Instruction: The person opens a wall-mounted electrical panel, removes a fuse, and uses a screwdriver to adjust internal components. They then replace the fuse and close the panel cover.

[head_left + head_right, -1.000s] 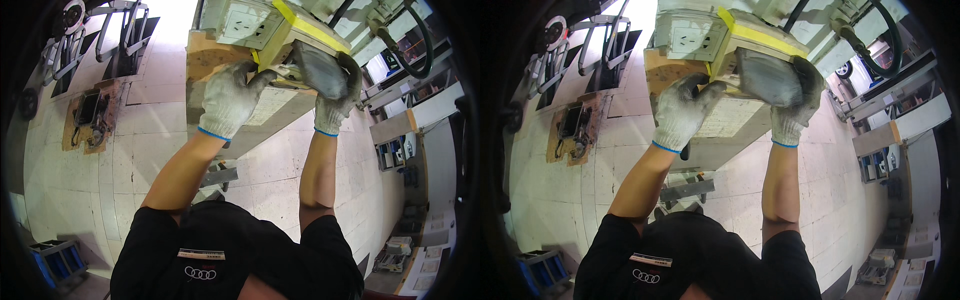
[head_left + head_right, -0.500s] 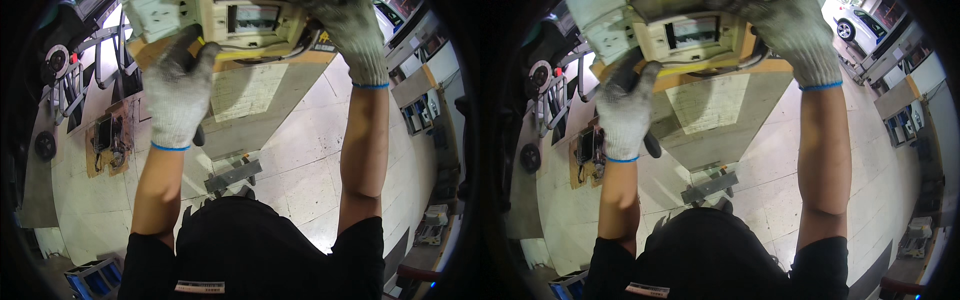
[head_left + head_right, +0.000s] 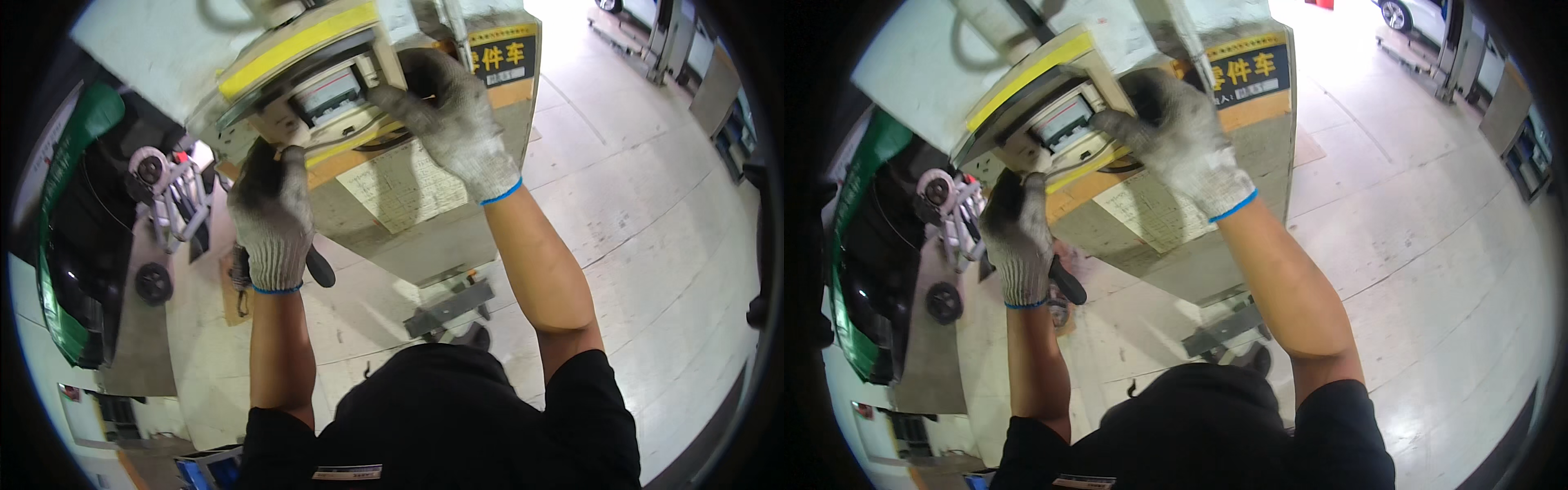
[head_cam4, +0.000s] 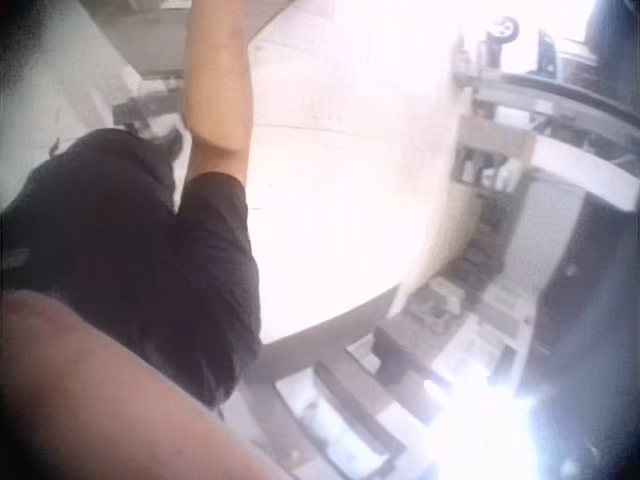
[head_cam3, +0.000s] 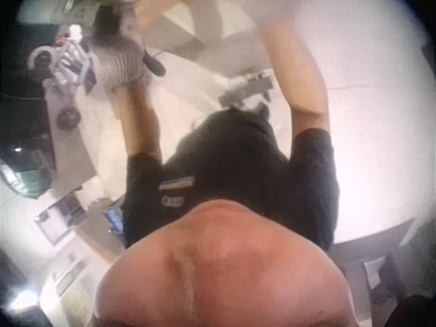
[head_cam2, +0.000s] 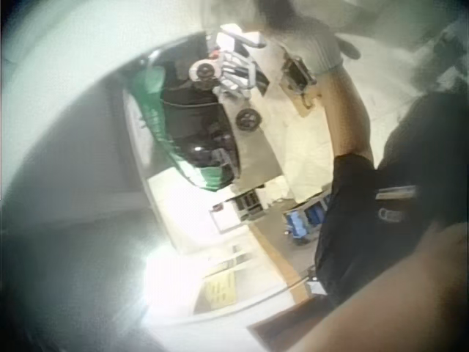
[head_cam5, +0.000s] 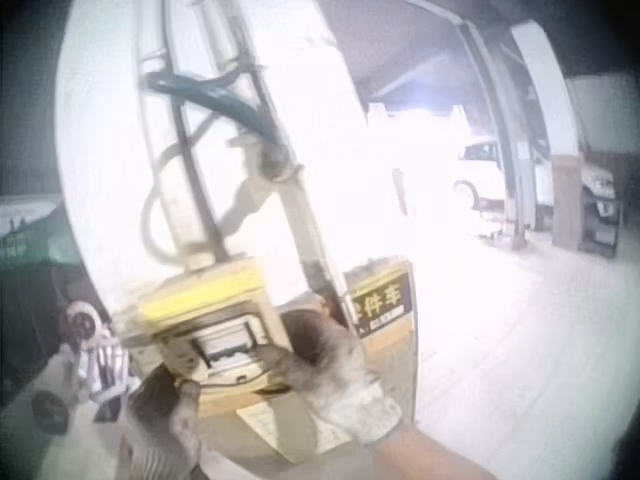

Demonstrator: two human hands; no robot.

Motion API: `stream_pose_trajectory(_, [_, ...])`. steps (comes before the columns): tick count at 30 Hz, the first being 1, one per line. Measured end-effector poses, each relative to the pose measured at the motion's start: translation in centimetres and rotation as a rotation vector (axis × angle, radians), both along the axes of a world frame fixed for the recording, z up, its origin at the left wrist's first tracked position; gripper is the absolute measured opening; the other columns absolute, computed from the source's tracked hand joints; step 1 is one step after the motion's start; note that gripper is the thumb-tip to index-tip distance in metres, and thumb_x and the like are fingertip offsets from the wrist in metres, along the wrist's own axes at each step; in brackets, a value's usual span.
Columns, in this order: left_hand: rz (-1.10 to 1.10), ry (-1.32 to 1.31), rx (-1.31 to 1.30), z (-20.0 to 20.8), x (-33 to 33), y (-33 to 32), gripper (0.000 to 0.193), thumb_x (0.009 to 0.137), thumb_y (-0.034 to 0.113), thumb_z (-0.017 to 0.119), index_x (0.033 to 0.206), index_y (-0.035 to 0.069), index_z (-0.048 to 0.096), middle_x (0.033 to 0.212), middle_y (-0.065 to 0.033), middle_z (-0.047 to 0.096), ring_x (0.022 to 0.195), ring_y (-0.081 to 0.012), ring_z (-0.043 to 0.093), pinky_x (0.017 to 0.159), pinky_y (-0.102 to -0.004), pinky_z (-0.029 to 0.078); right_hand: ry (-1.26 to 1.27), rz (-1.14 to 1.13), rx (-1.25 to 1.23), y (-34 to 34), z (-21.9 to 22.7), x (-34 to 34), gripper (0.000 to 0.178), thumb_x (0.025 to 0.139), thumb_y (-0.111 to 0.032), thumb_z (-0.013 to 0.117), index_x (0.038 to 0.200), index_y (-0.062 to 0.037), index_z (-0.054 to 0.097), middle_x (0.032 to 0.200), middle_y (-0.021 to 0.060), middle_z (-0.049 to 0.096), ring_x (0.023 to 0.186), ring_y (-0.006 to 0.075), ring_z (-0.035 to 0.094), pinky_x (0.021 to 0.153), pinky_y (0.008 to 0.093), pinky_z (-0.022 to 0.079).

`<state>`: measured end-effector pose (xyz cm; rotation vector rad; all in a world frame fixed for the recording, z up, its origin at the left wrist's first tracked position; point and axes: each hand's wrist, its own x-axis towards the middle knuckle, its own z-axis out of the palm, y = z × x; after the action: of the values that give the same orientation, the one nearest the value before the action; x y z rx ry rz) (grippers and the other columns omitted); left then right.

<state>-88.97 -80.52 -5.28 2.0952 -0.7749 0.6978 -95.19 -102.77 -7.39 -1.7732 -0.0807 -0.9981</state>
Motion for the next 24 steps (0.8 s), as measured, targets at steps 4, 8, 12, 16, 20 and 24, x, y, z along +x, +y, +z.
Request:
stream_pose_trajectory(4, [0.065,-0.158,0.219,1.0,0.6,0.0,0.030,0.103,0.028,0.062,0.105,0.000,0.072,0.094,-0.0161,0.073,0.080,-0.0256,0.066,0.074,-0.0357,0.050,-0.085,0.015,0.016,-0.3,-2.3,-0.1,0.041,0.094,-0.023,0.080,0.127,-0.0017,0.067,0.114,0.0114,0.074,0.105,0.0177,0.070,0.092,0.0332,0.059])
stream_pose_trajectory(8, [0.173,-0.002,0.089,0.8,0.6,-0.1,0.032,0.103,0.031,0.063,0.105,0.001,0.075,0.089,-0.0143,0.073,0.076,-0.0191,0.063,0.070,-0.0357,0.049,-0.208,-0.182,-0.207,-0.3,-2.6,-0.4,0.033,0.095,-0.019,0.076,0.123,-0.0029,0.071,0.105,0.0115,0.072,0.095,0.0216,0.070,0.086,0.0358,0.057])
stream_pose_trajectory(12, [0.122,-0.130,0.130,1.0,-0.1,-0.2,0.040,0.103,0.035,0.063,0.102,-0.003,0.074,0.083,-0.0130,0.072,0.074,-0.0166,0.059,0.071,-0.0342,0.049,-0.235,-0.193,-0.177,0.1,-2.1,-0.5,0.030,0.095,-0.019,0.075,0.121,-0.0042,0.073,0.098,0.0113,0.071,0.090,0.0223,0.069,0.082,0.0363,0.056])
stream_pose_trajectory(16, [0.069,-0.021,0.055,2.1,-0.5,-0.1,0.039,0.102,0.034,0.063,0.101,-0.003,0.074,0.081,-0.0144,0.069,0.073,-0.0176,0.058,0.070,-0.0341,0.049,-0.064,-0.143,-0.118,0.6,-1.5,-0.8,0.035,0.093,-0.025,0.074,0.120,-0.0017,0.073,0.101,0.0185,0.068,0.095,0.0336,0.067,0.087,0.0453,0.053])
stream_pose_trajectory(20, [0.219,-0.129,0.285,2.4,-0.1,0.3,0.042,0.103,0.037,0.063,0.099,-0.003,0.073,0.083,-0.0134,0.071,0.075,-0.0151,0.059,0.073,-0.0329,0.048,-0.103,-0.221,-0.138,1.4,-1.6,-1.5,0.030,0.095,-0.020,0.075,0.120,-0.0049,0.073,0.092,0.0124,0.071,0.086,0.0246,0.068,0.079,0.0376,0.056])
stream_pose_trajectory(24, [0.070,-0.047,0.118,1.4,0.1,0.5,0.040,0.102,0.036,0.066,0.096,-0.004,0.072,0.082,-0.0102,0.072,0.076,-0.0125,0.058,0.071,-0.0328,0.047,-0.069,-0.259,-0.078,1.9,-2.0,-2.3,0.034,0.092,-0.018,0.076,0.122,-0.0051,0.072,0.094,0.0143,0.069,0.087,0.0282,0.070,0.080,0.0392,0.055])
